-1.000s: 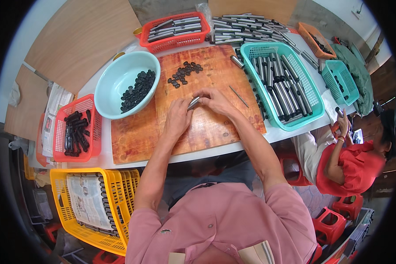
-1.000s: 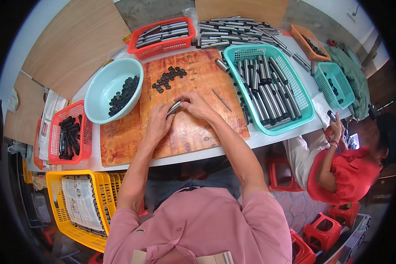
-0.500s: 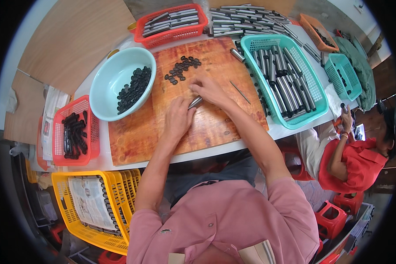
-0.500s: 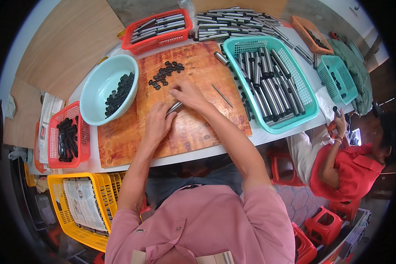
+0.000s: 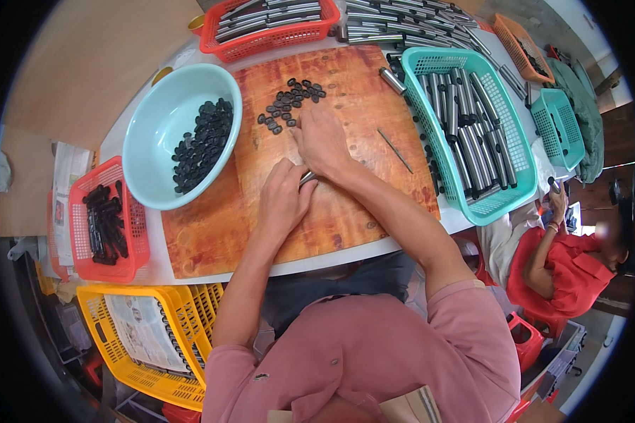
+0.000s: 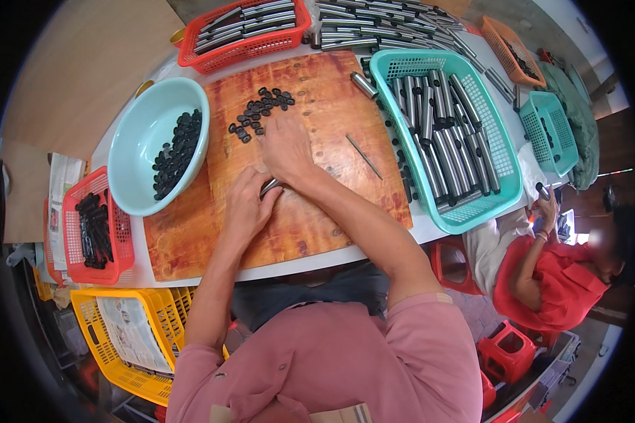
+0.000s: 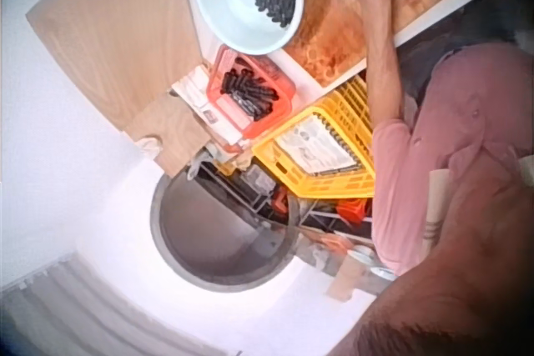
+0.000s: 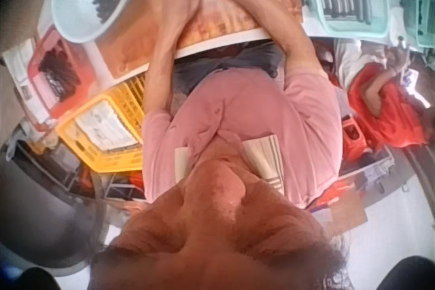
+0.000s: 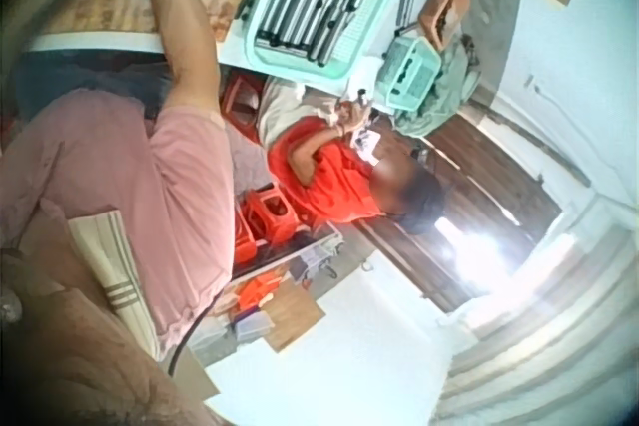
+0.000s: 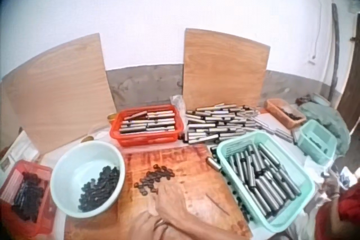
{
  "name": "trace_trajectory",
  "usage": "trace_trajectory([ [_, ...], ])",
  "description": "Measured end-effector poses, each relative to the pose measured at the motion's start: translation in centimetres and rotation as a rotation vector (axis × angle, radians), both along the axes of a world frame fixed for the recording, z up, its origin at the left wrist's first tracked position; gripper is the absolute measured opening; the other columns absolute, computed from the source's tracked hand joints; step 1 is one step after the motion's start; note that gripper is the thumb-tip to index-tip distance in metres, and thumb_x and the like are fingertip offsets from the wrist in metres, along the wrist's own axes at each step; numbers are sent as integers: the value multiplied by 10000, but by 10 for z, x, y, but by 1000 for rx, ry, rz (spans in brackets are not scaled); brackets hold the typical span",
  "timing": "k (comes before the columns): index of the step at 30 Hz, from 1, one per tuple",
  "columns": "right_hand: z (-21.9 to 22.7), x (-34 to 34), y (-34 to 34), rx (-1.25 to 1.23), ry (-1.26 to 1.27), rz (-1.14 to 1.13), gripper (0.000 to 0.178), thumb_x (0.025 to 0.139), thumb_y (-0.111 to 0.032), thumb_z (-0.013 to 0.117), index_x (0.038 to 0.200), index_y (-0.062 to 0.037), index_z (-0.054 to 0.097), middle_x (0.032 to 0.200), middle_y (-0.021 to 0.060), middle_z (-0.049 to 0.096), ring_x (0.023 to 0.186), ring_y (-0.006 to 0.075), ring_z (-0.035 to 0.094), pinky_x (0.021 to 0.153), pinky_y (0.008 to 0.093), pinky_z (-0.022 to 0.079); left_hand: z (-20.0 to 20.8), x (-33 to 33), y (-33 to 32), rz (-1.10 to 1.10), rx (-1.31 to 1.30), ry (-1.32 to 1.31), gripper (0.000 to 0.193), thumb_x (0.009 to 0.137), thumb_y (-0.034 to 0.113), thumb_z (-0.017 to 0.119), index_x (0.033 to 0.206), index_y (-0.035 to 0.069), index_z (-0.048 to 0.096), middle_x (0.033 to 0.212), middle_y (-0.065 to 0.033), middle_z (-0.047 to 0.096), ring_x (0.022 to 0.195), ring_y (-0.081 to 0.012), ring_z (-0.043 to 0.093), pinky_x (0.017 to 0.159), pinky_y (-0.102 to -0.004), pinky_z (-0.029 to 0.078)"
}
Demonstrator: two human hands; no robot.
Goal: The person assembles small metal cylinders with black plastic caps at a workbench. They repeatedly pick up a cylinder, attach a cap, and place the finished unit into a yellow basket. Another person is visible in the background performing a similar task.
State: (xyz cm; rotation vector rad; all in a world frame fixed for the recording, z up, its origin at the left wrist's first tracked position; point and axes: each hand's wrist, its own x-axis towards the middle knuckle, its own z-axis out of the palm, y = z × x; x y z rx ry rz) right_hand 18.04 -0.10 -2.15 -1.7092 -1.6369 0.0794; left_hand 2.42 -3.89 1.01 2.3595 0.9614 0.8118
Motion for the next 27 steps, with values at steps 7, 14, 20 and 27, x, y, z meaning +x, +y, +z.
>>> trace_trajectory([
  [7, 2, 2, -4, 26, 29, -29, 161, 911, -158, 650, 956, -15, 591, 935, 189, 619, 938, 380, 592, 828, 482, 437, -5, 5, -5, 0, 55, 20, 237, 804, 47, 776, 1015, -8, 684, 866, -158, 573, 836, -356, 601, 744, -443, 490],
  [14, -21, 4, 10, 14, 761, -135, 253, 949, -239, 634, 967, 13, 637, 945, 183, 655, 940, 350, 624, 859, 462, 472, 1, -3, -2, 71, 42, -6, 298, 833, 134, 766, 1098, 13, 702, 918, -161, 640, 893, -350, 636, 795, -453, 502],
  [20, -8, 22, -8, 25, 711, -90, 379, 1077, -332, 481, 1095, -15, 687, 1009, 80, 644, 918, 190, 602, 839, 341, 496, 16, -30, -22, 151, -969, -618, 458, 1037, 263, 548, 1414, 2, 558, 943, -57, 671, 750, -100, 622, 668, -276, 537],
  [27, -31, 34, 5, 39, 737, 44, 388, 1063, -371, 517, 1021, -12, 657, 843, 21, 542, 784, 135, 521, 710, 298, 421, 10, -111, -119, 279, -934, -859, 308, 1015, 147, 557, 1273, -19, 587, 848, -32, 632, 660, -72, 563, 580, -250, 477],
])
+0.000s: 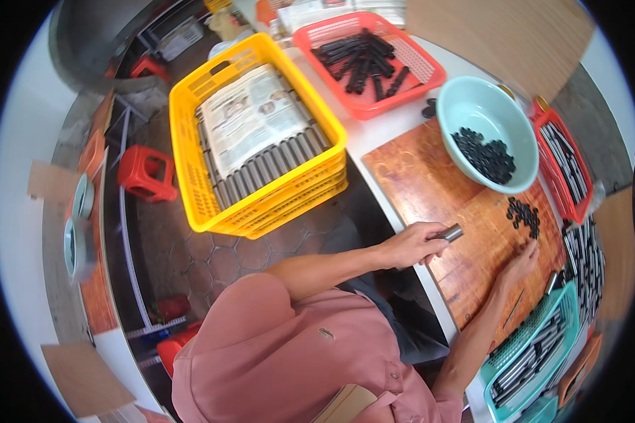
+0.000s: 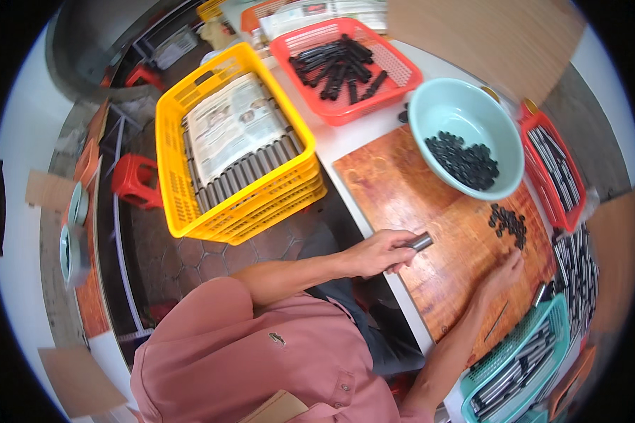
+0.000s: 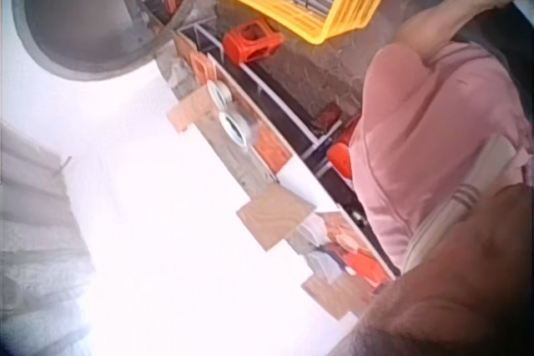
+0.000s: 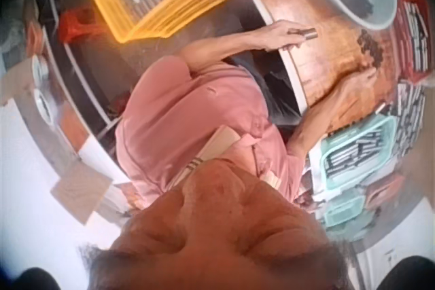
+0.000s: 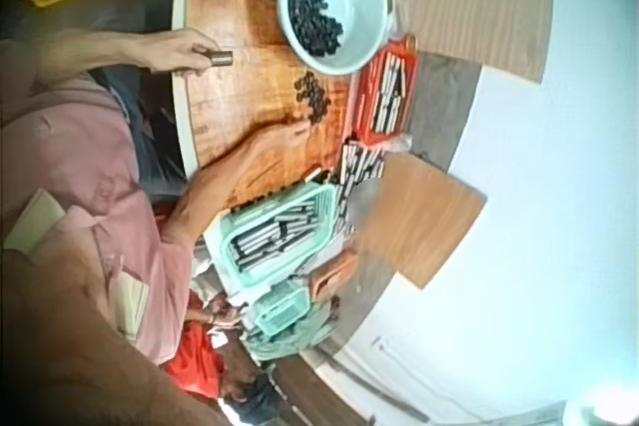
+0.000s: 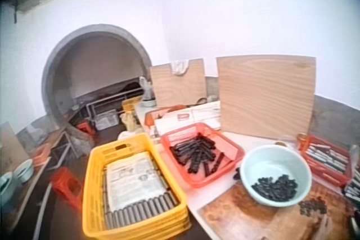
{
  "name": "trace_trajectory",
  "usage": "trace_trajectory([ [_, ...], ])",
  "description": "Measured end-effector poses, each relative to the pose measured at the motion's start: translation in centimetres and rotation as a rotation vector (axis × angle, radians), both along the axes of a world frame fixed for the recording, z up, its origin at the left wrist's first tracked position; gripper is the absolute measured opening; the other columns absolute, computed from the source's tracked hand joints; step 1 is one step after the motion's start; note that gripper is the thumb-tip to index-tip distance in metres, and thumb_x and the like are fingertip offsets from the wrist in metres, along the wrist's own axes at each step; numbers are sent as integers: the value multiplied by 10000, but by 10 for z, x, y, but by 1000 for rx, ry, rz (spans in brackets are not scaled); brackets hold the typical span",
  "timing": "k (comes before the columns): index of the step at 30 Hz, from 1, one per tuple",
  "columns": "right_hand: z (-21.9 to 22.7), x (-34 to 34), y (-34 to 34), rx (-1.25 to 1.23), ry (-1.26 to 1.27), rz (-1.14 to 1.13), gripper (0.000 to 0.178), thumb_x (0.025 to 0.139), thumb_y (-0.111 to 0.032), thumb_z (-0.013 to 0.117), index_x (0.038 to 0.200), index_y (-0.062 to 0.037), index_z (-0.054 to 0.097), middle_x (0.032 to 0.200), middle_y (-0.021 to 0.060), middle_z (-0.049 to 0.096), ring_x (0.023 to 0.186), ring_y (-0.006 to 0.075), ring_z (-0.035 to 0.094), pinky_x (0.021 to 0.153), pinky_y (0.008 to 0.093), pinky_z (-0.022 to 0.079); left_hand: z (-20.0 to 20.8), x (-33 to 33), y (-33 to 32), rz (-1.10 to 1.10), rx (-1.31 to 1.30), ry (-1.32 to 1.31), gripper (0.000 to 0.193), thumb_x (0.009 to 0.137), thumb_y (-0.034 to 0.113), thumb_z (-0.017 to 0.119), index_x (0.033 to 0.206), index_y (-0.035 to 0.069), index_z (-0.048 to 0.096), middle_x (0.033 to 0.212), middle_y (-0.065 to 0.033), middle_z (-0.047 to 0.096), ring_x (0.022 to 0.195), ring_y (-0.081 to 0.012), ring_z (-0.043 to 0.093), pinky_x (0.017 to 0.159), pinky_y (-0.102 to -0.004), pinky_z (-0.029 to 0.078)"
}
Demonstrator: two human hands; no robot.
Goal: The person assembles small metal cylinders with black plastic caps at a workbench. They repeatedly pick up a cylinder, attach a cap, and place the finished unit into a yellow basket. Another person is visible in the background performing a similar task.
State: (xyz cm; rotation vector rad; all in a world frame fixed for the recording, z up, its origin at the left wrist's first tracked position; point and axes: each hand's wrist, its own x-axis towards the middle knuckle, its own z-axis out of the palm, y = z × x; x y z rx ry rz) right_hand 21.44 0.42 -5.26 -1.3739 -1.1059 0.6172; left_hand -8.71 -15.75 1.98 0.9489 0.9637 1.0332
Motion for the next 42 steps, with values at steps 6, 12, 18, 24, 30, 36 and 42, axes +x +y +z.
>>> trace_trajectory([
  [6, -2, 5, 2, -35, 50, 82, 391, 1086, -379, 490, 1072, -15, 630, 868, 7, 506, 796, 119, 484, 726, 279, 411, 27, -95, -75, 445, -104, -126, 388, 989, 172, 662, 1319, -14, 579, 925, -47, 653, 703, -88, 591, 668, -245, 521],
  [12, -9, 13, 7, 4, -21, 67, 353, 1071, -370, 537, 1035, -33, 637, 834, 11, 547, 748, 118, 484, 699, 298, 417, 73, -209, -128, 692, -154, 386, 583, 949, 149, 700, 1464, -19, 484, 982, -68, 674, 814, -107, 634, 713, -269, 544],
  [18, -4, 7, 7, -44, -83, 77, 328, 1072, -324, 540, 1022, -17, 643, 839, 14, 559, 754, 113, 492, 681, 287, 423, 81, -334, -173, 605, -109, 1046, 365, 799, 65, 773, 1140, -11, 668, 946, -140, 728, 894, -220, 701, 805, -353, 549],
  [24, -5, 12, 3, -56, -142, 97, 310, 1060, -308, 568, 1009, -10, 636, 861, 2, 554, 766, 111, 466, 681, 273, 392, 67, -398, -189, -222, -412, 1746, 291, 751, -9, 703, 985, 153, 764, 972, -92, 739, 987, -314, 703, 954, -470, 508],
  [30, -2, 9, 0, -48, -98, 140, 291, 1057, -281, 584, 1031, 5, 636, 912, 5, 560, 801, 109, 475, 697, 279, 398, 51, -401, -199, -528, -590, 1892, 357, 774, 35, 715, 1035, 265, 797, 1008, -10, 753, 1077, -242, 686, 1046, -737, 295],
  [36, -2, 12, 2, -68, -143, 123, 290, 1057, -270, 584, 1061, 15, 636, 945, 19, 567, 835, 123, 507, 721, 288, 423, 16, -402, -212, -585, -631, 1747, 431, 768, 55, 710, 1127, 279, 794, 1101, -23, 764, 1122, -252, 679, 1026, -753, 276],
  [42, -6, 15, 4, -102, -184, 139, 296, 1056, -258, 584, 1075, 31, 640, 965, 26, 580, 845, 120, 510, 717, 287, 426, -3, -422, -229, -275, -496, 1318, 399, 701, -46, 658, 1048, 96, 796, 952, -119, 765, 943, -308, 719, 869, -439, 540],
])
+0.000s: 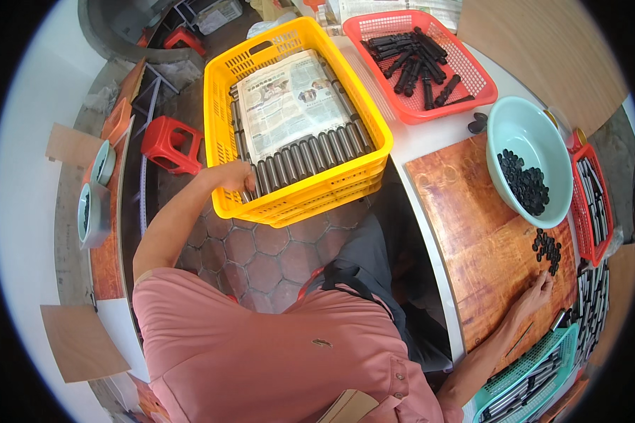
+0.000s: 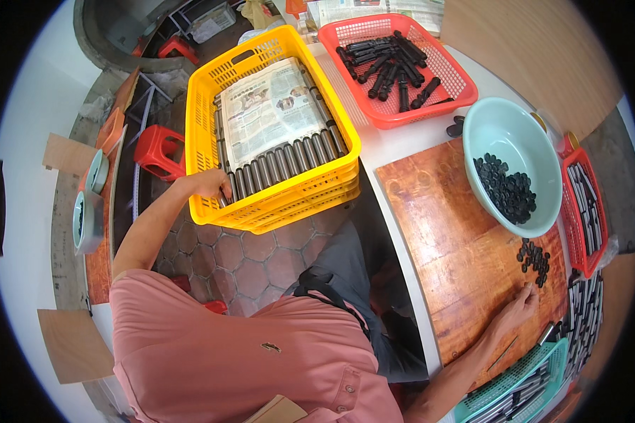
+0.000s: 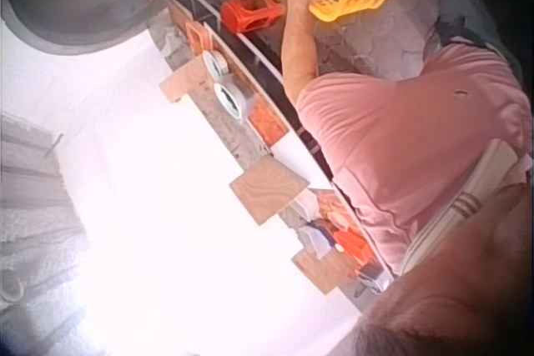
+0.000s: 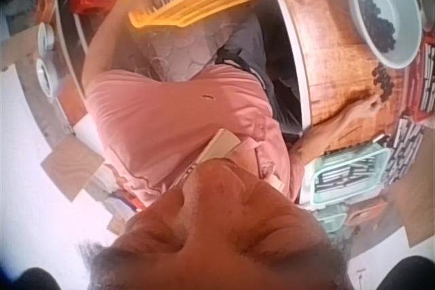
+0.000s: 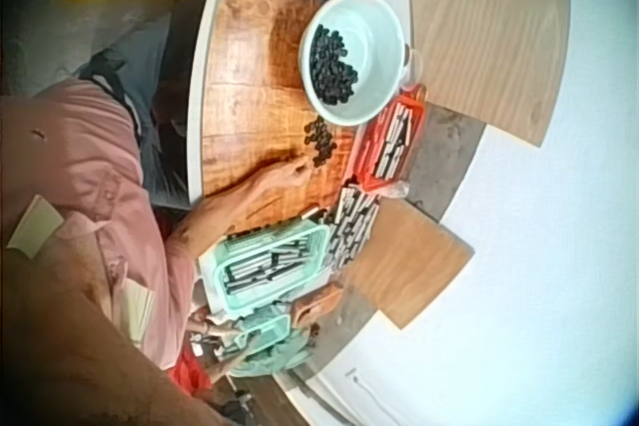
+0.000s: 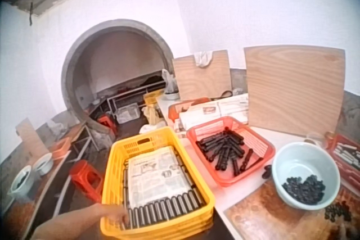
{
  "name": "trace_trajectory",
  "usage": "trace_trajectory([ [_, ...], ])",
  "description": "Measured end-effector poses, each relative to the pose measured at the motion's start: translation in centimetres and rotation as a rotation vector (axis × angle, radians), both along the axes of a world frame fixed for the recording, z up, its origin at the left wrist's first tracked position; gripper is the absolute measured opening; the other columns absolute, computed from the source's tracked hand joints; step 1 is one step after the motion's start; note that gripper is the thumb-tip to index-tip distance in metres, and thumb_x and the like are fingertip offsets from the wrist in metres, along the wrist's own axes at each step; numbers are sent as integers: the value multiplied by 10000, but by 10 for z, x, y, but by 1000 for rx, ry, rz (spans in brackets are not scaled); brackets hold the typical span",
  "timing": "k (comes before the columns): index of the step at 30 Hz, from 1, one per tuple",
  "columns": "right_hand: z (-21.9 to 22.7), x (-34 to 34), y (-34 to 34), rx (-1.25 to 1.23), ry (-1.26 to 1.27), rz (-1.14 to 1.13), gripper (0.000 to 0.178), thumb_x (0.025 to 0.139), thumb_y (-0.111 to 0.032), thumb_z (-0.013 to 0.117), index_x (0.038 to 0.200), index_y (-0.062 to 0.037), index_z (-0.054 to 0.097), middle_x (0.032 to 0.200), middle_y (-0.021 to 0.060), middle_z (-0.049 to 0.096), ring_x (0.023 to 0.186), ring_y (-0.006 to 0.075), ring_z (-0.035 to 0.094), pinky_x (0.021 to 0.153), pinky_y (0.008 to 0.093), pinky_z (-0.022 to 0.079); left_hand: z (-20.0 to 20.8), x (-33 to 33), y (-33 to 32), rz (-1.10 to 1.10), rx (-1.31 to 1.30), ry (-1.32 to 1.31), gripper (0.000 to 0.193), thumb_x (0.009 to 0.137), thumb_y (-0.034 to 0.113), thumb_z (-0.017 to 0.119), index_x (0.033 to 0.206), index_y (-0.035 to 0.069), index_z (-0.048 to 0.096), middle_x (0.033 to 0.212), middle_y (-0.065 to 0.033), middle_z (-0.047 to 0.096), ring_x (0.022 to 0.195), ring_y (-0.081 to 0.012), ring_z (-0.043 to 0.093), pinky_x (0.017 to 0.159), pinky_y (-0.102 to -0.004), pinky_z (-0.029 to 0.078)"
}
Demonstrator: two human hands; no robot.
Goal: The person assembles small metal cylinders with black plastic caps at a workbench. They repeatedly pick up a cylinder, attach a cap, and place the finished unit into a yellow basket. Another person is visible in the background performing a similar task.
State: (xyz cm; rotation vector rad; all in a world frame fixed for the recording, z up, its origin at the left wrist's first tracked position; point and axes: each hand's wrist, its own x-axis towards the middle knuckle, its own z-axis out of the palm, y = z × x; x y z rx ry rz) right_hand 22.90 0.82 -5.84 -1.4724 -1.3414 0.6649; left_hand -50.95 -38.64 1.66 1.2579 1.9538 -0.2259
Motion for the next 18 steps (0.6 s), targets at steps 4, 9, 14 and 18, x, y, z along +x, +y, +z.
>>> trace_trajectory([
  [4, -5, 6, 1, 39, 79, 13, 279, 1055, -242, 585, 1075, 30, 643, 969, 28, 596, 860, 121, 538, 730, 281, 445, 6, -12, 19, 51, 202, 149, 240, 679, -111, 571, 840, -15, 720, 851, -217, 704, 854, -356, 700, 749, -407, 552],
  [9, -3, -9, 3, 101, 123, -11, 228, 1043, -266, 612, 970, -50, 627, 830, -33, 509, 715, 79, 425, 631, 268, 357, -35, -48, 12, 94, 218, 265, 327, 706, -115, 587, 987, -3, 714, 1020, -222, 707, 999, -372, 679, 835, -399, 546],
  [14, -8, 3, 5, 109, 24, 6, 260, 1043, -276, 610, 1005, -20, 636, 872, -15, 544, 749, 97, 458, 652, 280, 382, -37, -44, 23, 147, 108, 263, 409, 762, -65, 626, 1157, 25, 683, 1116, -215, 708, 1095, -364, 672, 891, -412, 546],
  [18, -7, -1, 5, 95, 37, -14, 293, 1041, -289, 610, 1023, 2, 639, 899, -1, 572, 766, 109, 484, 656, 285, 394, -40, -57, 21, 211, 80, 300, 381, 786, -28, 633, 1157, 33, 690, 1116, -208, 715, 1089, -375, 677, 895, -423, 550],
])
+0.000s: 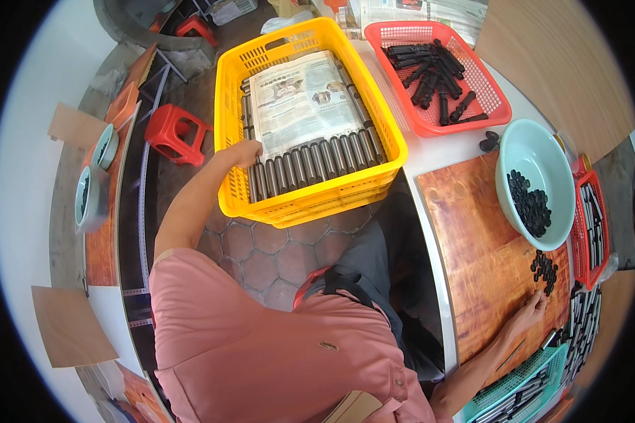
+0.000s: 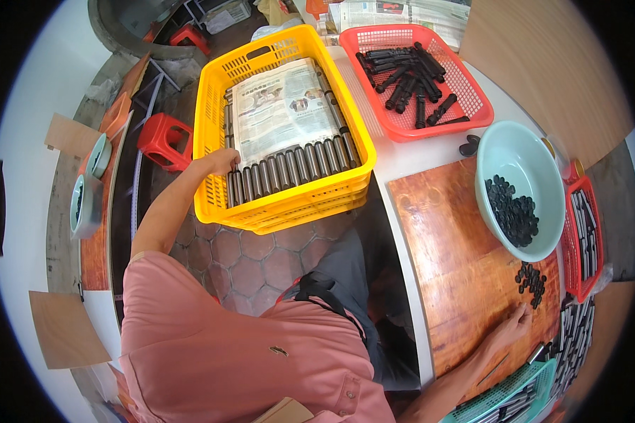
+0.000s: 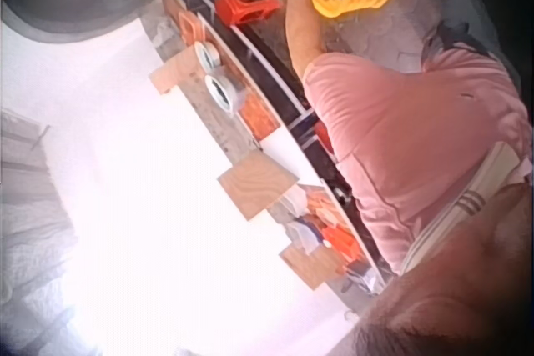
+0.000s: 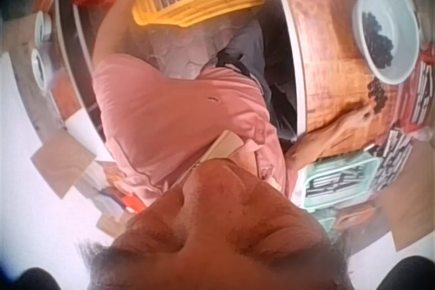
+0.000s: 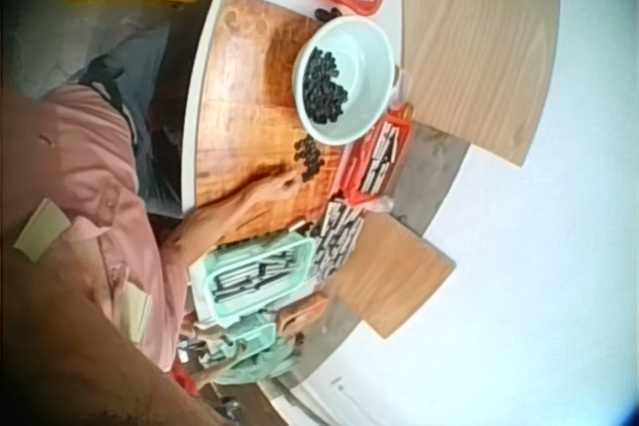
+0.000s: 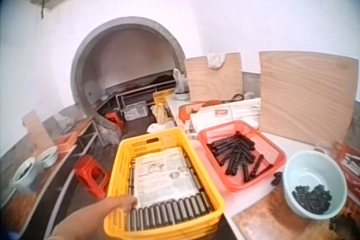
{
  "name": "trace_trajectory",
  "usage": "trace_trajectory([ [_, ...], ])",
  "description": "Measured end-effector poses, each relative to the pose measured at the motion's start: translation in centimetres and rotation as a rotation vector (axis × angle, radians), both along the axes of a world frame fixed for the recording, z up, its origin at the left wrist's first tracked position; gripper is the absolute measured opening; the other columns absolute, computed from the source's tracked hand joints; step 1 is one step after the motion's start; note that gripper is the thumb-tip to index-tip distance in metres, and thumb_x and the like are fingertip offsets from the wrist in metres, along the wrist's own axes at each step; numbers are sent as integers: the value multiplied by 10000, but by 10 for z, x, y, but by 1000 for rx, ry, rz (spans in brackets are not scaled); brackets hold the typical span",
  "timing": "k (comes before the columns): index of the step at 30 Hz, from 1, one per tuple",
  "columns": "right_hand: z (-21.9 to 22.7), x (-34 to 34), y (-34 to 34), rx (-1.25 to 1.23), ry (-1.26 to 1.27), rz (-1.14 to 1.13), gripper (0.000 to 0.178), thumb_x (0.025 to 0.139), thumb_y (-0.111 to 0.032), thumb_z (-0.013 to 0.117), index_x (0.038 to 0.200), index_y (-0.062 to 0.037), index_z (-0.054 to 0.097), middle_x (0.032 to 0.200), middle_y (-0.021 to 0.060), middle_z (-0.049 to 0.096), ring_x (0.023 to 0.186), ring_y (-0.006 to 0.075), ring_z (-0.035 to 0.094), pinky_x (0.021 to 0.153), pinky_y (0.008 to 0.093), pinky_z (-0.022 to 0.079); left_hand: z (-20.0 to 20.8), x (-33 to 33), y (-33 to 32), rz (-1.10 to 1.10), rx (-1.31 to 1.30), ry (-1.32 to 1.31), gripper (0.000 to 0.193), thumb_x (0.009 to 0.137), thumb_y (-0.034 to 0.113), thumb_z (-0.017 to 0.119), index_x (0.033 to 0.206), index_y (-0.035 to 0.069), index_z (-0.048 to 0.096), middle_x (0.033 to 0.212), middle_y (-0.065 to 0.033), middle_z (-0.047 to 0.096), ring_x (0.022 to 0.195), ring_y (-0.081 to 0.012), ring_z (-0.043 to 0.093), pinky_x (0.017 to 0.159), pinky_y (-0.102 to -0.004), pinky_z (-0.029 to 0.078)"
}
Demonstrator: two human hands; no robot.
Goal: The person assembles small metal cylinders with black plastic caps at a workbench. They repeatedly pick up a cylinder, attach a cap, and place the finished unit into a yellow basket. Another person is visible in the background performing a similar task.
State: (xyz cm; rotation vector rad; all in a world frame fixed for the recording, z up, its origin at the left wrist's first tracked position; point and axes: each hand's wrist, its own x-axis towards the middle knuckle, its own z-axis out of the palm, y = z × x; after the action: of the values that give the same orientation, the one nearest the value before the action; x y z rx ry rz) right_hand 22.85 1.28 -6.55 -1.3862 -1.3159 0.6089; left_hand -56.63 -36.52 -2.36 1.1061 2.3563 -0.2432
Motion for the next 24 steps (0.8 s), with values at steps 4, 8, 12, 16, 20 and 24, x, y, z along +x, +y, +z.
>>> trace_trajectory([
  [4, 10, -7, -6, -38, -13, -6, 297, 1041, -306, 610, 1015, -11, 642, 879, 6, 569, 746, 109, 475, 640, 289, 389, 11, 2, 7, -35, -61, 79, 324, 799, 6, 648, 1115, 35, 713, 1089, -209, 724, 1067, -383, 685, 888, -434, 556],
  [8, 7, -6, -4, -19, -20, 22, 287, 1044, -310, 604, 990, -31, 640, 849, 2, 555, 714, 107, 454, 616, 299, 373, 0, -7, 0, -49, -110, 68, 252, 797, 26, 668, 1039, 23, 739, 1035, -224, 730, 1023, -392, 699, 860, -443, 563],
  [12, 5, 2, -3, -37, -80, 18, 281, 1046, -303, 600, 965, -37, 636, 828, -4, 545, 693, 104, 438, 605, 306, 359, 5, 2, 4, -52, -122, 56, 202, 789, 33, 673, 976, 7, 746, 985, -230, 732, 977, -402, 706, 828, -446, 567],
  [16, 7, -4, -4, -11, -66, 14, 278, 1045, -297, 603, 961, -35, 638, 817, -4, 544, 687, 102, 436, 598, 306, 354, 2, -2, 0, -82, -136, 48, 199, 772, 19, 665, 954, 6, 746, 972, -222, 734, 954, -393, 710, 815, -438, 567],
  [20, 7, -6, -4, -13, -45, 8, 270, 1043, -294, 608, 962, -37, 636, 816, -10, 541, 684, 99, 430, 588, 304, 347, -3, -4, -4, -85, -101, 28, 195, 756, 6, 662, 934, 12, 740, 946, -212, 735, 933, -381, 713, 789, -437, 563],
  [24, 4, -2, -2, -4, -22, 38, 257, 1043, -288, 610, 944, -52, 630, 805, -22, 536, 655, 81, 399, 565, 288, 318, -3, -2, -6, -109, -54, 4, 170, 754, 1, 656, 913, 8, 716, 907, -203, 729, 921, -379, 711, 766, -447, 552],
])
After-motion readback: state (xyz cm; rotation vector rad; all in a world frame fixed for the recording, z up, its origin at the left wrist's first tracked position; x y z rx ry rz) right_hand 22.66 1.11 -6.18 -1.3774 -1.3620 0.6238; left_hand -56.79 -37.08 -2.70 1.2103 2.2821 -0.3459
